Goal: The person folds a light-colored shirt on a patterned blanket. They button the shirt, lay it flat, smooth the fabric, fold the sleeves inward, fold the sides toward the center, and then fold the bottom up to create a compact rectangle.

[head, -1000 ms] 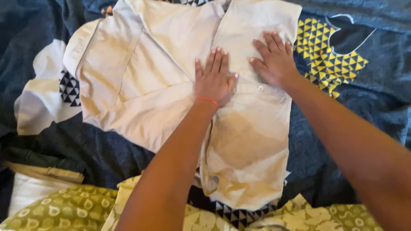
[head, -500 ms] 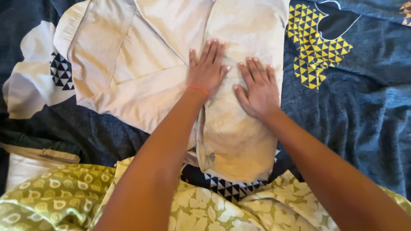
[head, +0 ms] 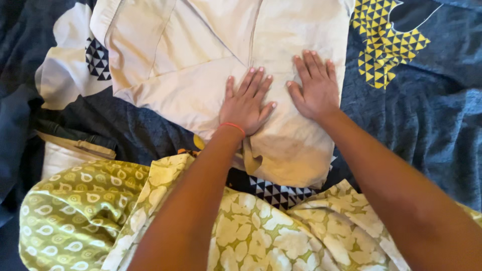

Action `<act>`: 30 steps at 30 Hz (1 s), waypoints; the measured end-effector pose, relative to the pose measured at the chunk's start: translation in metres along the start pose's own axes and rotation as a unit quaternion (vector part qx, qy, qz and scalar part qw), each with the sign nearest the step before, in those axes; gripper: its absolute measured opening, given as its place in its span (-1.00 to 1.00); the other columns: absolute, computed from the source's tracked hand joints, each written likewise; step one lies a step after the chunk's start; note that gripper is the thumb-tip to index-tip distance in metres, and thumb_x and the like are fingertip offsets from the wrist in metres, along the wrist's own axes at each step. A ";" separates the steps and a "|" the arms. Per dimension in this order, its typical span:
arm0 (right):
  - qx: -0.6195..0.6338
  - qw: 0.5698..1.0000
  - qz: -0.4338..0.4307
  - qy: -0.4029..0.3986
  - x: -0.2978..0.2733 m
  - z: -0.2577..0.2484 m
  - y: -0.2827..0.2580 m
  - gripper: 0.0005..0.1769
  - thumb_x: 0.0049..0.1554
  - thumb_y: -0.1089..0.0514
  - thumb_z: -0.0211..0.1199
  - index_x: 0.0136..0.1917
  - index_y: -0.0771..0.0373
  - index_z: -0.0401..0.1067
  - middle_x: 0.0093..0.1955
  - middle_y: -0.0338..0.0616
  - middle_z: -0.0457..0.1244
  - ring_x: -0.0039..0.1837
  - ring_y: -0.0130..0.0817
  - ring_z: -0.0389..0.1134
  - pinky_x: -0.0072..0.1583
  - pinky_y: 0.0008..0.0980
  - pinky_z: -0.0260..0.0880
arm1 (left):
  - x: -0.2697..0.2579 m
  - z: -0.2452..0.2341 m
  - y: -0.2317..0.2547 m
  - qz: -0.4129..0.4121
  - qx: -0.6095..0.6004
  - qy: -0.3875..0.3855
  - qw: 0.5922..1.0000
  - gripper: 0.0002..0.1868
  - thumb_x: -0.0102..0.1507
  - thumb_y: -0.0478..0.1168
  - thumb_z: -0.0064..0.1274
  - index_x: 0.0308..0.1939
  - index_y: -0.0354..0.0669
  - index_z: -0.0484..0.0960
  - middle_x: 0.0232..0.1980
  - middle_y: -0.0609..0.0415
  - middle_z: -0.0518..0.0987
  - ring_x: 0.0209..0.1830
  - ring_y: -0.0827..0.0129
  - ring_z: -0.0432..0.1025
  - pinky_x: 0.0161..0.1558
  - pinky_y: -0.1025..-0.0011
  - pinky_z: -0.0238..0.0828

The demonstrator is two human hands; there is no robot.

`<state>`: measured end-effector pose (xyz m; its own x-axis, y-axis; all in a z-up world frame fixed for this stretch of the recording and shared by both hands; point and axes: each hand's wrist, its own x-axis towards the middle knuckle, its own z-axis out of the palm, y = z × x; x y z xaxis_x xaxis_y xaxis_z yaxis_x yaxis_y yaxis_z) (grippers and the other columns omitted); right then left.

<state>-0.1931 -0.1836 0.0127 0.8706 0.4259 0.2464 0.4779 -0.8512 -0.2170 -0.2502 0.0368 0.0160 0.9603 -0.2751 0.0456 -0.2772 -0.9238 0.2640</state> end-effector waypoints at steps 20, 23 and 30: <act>-0.008 0.996 0.073 -0.042 -0.080 -0.030 -0.054 -0.14 0.24 -0.28 -0.02 0.60 0.30 0.05 0.68 0.09 -0.08 0.70 -0.06 -0.18 0.55 0.27 -0.36 | -0.002 0.002 -0.003 0.012 -0.017 0.022 1.000 -0.27 0.36 0.24 -0.25 0.57 0.11 0.16 0.66 0.13 0.04 0.67 0.30 -0.14 0.52 -0.25 -0.34; -0.029 0.997 0.066 -0.037 -0.077 -0.029 -0.053 -0.14 0.22 -0.28 -0.01 0.59 0.29 0.07 0.67 0.07 -0.07 0.69 -0.09 -0.16 0.54 0.25 -0.33 | 0.001 -0.003 0.001 0.000 -0.032 -0.012 0.999 -0.24 0.35 0.26 -0.26 0.57 0.07 0.11 0.67 0.10 -0.03 0.67 0.25 -0.20 0.47 -0.31 -0.42; -0.032 0.997 0.066 -0.028 -0.078 -0.029 -0.052 -0.15 0.20 -0.27 0.02 0.58 0.26 0.08 0.66 0.01 -0.06 0.68 -0.14 -0.15 0.53 0.22 -0.28 | -0.048 -0.028 0.020 0.095 0.071 -0.114 0.986 -0.10 0.20 -0.03 -0.01 0.61 0.06 0.02 0.70 0.00 -0.20 0.66 0.18 -0.31 0.30 -0.51 -0.37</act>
<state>-0.2895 -0.1811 0.0327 0.9312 0.3238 0.1671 0.3520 -0.9180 -0.1826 -0.3010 0.0395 0.0464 0.8635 -0.4843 -0.1405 -0.4681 -0.8735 0.1339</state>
